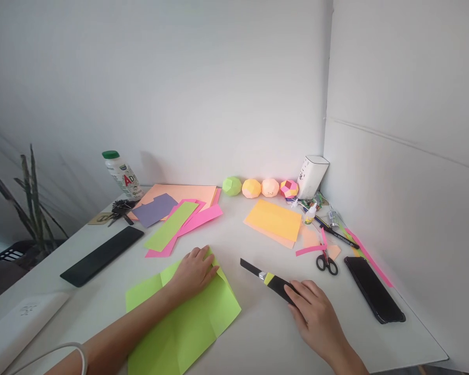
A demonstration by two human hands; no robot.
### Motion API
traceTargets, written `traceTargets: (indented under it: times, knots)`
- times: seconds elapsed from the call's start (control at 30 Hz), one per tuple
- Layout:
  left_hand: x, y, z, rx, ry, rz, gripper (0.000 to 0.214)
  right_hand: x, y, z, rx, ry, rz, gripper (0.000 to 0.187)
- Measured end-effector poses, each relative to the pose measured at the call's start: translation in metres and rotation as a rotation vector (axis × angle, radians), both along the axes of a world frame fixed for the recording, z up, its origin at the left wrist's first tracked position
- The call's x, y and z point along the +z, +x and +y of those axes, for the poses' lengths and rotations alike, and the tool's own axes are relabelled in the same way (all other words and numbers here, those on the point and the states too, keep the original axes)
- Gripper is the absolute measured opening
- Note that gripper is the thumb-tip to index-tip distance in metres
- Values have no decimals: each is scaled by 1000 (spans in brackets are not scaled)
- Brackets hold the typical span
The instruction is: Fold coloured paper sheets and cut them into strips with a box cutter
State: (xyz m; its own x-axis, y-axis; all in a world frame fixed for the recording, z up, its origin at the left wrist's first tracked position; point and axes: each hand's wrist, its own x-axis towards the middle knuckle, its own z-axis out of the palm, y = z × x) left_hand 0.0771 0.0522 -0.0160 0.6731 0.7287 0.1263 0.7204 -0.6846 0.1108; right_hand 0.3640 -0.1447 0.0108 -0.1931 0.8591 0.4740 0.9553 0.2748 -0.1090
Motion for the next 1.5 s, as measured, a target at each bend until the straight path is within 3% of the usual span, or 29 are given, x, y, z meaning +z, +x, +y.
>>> traceTargets:
  times: [0.33, 0.53, 0.9, 1.0, 1.17, 1.5]
  knots:
    - [0, 4, 5, 21, 19, 59, 29, 3, -47, 17, 76, -145, 96, 33]
    - [-2, 4, 1, 28, 4, 33, 32, 11, -38, 0, 110, -208, 44, 35]
    - [-6, 11, -19, 89, -43, 96, 76, 17, -18, -34, 110, -286, -97, 35]
    - [-7, 13, -25, 78, -37, 81, 71, 21, -13, -42, 113, -288, -128, 35]
    - [-14, 20, -39, 31, 7, 6, 43, 22, -9, -55, 91, -294, -123, 41]
    - [-19, 24, -55, 50, 52, 74, 68, 11, -10, -80, 66, -287, -145, 37]
